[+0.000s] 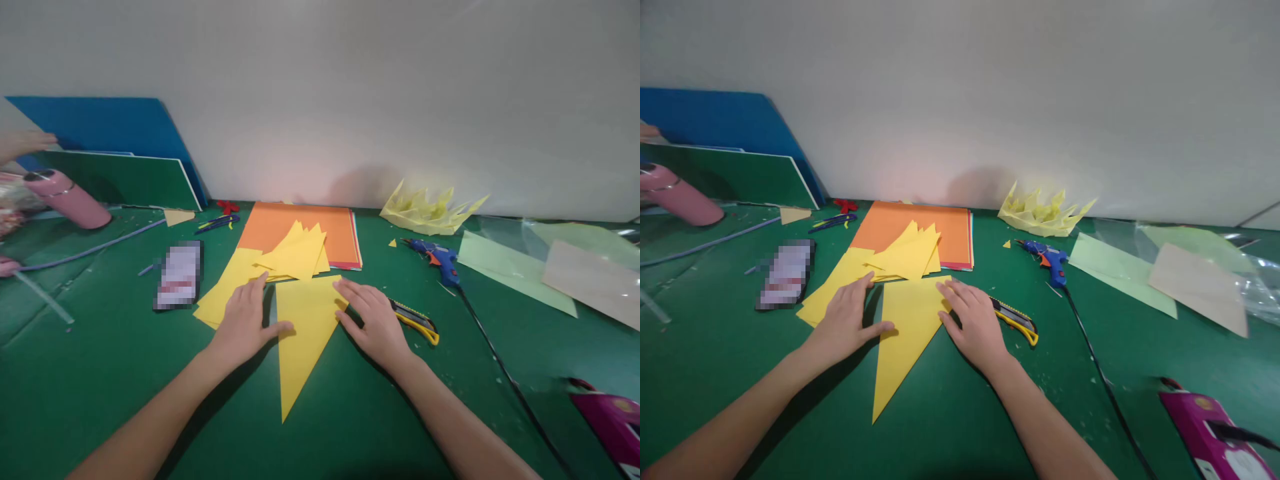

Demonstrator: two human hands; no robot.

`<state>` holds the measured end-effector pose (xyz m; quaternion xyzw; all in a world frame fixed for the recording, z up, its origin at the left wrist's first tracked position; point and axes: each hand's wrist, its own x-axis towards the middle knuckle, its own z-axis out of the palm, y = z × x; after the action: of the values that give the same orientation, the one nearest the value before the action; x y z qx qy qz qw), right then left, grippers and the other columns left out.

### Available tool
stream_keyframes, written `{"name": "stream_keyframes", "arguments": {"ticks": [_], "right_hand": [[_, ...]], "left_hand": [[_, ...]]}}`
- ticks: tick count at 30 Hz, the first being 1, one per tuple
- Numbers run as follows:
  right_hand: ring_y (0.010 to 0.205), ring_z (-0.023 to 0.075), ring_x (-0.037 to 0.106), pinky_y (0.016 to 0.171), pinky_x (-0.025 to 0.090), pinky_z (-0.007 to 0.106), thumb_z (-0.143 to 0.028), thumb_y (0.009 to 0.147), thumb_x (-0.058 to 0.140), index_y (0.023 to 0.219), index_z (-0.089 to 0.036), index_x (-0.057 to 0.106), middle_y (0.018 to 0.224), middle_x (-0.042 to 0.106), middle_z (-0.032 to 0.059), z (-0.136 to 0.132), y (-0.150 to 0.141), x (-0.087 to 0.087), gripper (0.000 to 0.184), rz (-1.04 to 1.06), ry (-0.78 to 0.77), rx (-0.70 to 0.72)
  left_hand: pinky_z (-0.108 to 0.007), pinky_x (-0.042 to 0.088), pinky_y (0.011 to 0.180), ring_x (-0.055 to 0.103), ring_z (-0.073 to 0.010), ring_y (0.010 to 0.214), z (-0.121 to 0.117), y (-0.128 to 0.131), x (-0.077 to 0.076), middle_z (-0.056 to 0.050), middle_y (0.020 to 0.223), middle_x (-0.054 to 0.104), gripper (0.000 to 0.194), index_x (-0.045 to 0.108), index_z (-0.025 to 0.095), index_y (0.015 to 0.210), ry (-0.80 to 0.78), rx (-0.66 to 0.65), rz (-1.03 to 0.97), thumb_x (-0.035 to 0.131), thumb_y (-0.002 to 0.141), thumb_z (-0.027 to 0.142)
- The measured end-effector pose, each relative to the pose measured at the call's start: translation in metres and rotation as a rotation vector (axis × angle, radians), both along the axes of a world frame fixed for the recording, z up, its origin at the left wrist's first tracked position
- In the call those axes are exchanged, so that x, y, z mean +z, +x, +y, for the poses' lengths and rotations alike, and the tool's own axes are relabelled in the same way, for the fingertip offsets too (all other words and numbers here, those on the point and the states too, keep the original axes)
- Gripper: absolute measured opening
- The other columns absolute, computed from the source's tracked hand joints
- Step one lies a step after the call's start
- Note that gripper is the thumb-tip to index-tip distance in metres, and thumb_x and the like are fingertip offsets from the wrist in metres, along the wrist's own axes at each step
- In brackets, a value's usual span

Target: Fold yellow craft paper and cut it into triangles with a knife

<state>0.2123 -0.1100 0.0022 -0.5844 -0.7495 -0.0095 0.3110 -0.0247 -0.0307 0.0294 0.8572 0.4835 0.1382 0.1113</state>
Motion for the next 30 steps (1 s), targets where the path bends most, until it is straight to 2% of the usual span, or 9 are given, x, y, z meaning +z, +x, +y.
{"name": "stream_keyframes", "arguments": {"ticks": [4, 9, 13, 16, 19, 21, 23, 27, 30], "right_hand": [[0.103, 0.0298, 0.055, 0.089, 0.044, 0.046, -0.038, 0.088, 0.054, 0.137, -0.017, 0.044, 0.113, 0.066, 0.0111, 0.0, 0.001, 0.001, 0.054, -0.099, -0.152, -0.072], [0.094, 0.0282, 0.056, 0.085, 0.044, 0.042, -0.032, 0.087, 0.056, 0.137, -0.018, 0.044, 0.089, 0.07, 0.0089, -0.001, -0.002, 0.003, 0.053, -0.104, -0.197, -0.069], [0.089, 0.0269, 0.057, 0.082, 0.045, 0.041, -0.032, 0.085, 0.059, 0.134, -0.019, 0.048, 0.087, 0.067, 0.0092, 0.001, -0.001, 0.003, 0.052, -0.065, -0.18, -0.067], [0.086, 0.0262, 0.058, 0.08, 0.047, 0.041, -0.032, 0.085, 0.059, 0.132, -0.02, 0.049, 0.089, 0.065, 0.0094, 0.002, 0.001, 0.002, 0.05, -0.019, -0.184, -0.067], [0.087, 0.0268, 0.058, 0.081, 0.048, 0.044, -0.031, 0.084, 0.059, 0.133, -0.022, 0.047, 0.092, 0.065, 0.0088, 0.002, 0.002, -0.001, 0.05, 0.049, -0.189, -0.051], [0.092, 0.0275, 0.059, 0.084, 0.047, 0.046, -0.03, 0.084, 0.058, 0.134, -0.024, 0.044, 0.101, 0.065, 0.0093, 0.001, 0.003, -0.004, 0.053, 0.139, -0.17, -0.036], [0.095, 0.0269, 0.059, 0.086, 0.047, 0.046, -0.031, 0.083, 0.059, 0.136, -0.025, 0.04, 0.114, 0.062, 0.0102, 0.001, 0.003, -0.008, 0.056, 0.28, -0.141, -0.044], [0.093, 0.0243, 0.059, 0.08, 0.051, 0.042, -0.038, 0.077, 0.065, 0.139, -0.024, 0.03, 0.124, 0.054, 0.0134, 0.002, 0.0, -0.01, 0.072, 0.636, -0.107, -0.099], [0.089, 0.0215, 0.061, 0.074, 0.052, 0.037, -0.046, 0.074, 0.067, 0.14, -0.026, 0.024, 0.116, 0.059, 0.0112, 0.003, -0.002, -0.005, 0.082, 0.974, -0.208, 0.037]], "left_hand": [[-0.057, 0.032, 0.097, 0.037, -0.042, 0.122, -0.009, 0.0, -0.017, -0.02, 0.137, 0.042, 0.096, 0.023, 0.015, 0.142, 0.003, -0.079, -0.001, 0.063, 0.07, 0.064], [-0.058, 0.035, 0.092, 0.039, -0.0409, 0.12, -0.014, 0.003, -0.014, -0.017, 0.135, 0.045, 0.084, 0.026, 0.02, 0.141, -0.059, -0.087, -0.026, 0.063, 0.075, 0.055], [-0.059, 0.034, 0.094, 0.04, -0.0394, 0.12, -0.016, 0.004, -0.01, -0.015, 0.127, 0.05, 0.076, 0.031, 0.021, 0.138, -0.126, -0.108, -0.101, 0.065, 0.076, 0.049], [-0.056, 0.037, 0.096, 0.044, -0.0365, 0.118, -0.02, 0.006, -0.011, -0.015, 0.128, 0.046, 0.072, 0.033, 0.021, 0.135, -0.23, -0.126, -0.279, 0.067, 0.075, 0.044], [-0.046, 0.049, 0.084, 0.057, -0.0271, 0.101, -0.025, 0.012, -0.014, -0.016, 0.131, 0.041, 0.072, 0.026, 0.023, 0.135, -0.407, -0.098, -0.581, 0.064, 0.076, 0.036], [-0.041, 0.053, 0.075, 0.061, -0.021, 0.086, -0.027, 0.017, -0.014, -0.014, 0.127, 0.044, 0.079, 0.02, 0.024, 0.137, -0.532, -0.014, -0.773, 0.065, 0.072, 0.031], [-0.04, 0.053, 0.076, 0.063, -0.0205, 0.086, -0.027, 0.02, -0.012, -0.012, 0.122, 0.049, 0.087, 0.017, 0.025, 0.136, -0.643, 0.066, -0.929, 0.069, 0.067, 0.028], [-0.041, 0.049, 0.091, 0.06, -0.0263, 0.107, -0.023, 0.018, -0.001, -0.012, 0.119, 0.059, 0.068, 0.039, 0.02, 0.122, -0.829, 0.095, -1.109, 0.075, 0.065, 0.028], [-0.042, 0.048, 0.094, 0.059, -0.0279, 0.11, -0.025, 0.015, 0.004, -0.011, 0.117, 0.064, 0.054, 0.052, 0.018, 0.111, -0.919, 0.063, -1.152, 0.077, 0.065, 0.032]]}}
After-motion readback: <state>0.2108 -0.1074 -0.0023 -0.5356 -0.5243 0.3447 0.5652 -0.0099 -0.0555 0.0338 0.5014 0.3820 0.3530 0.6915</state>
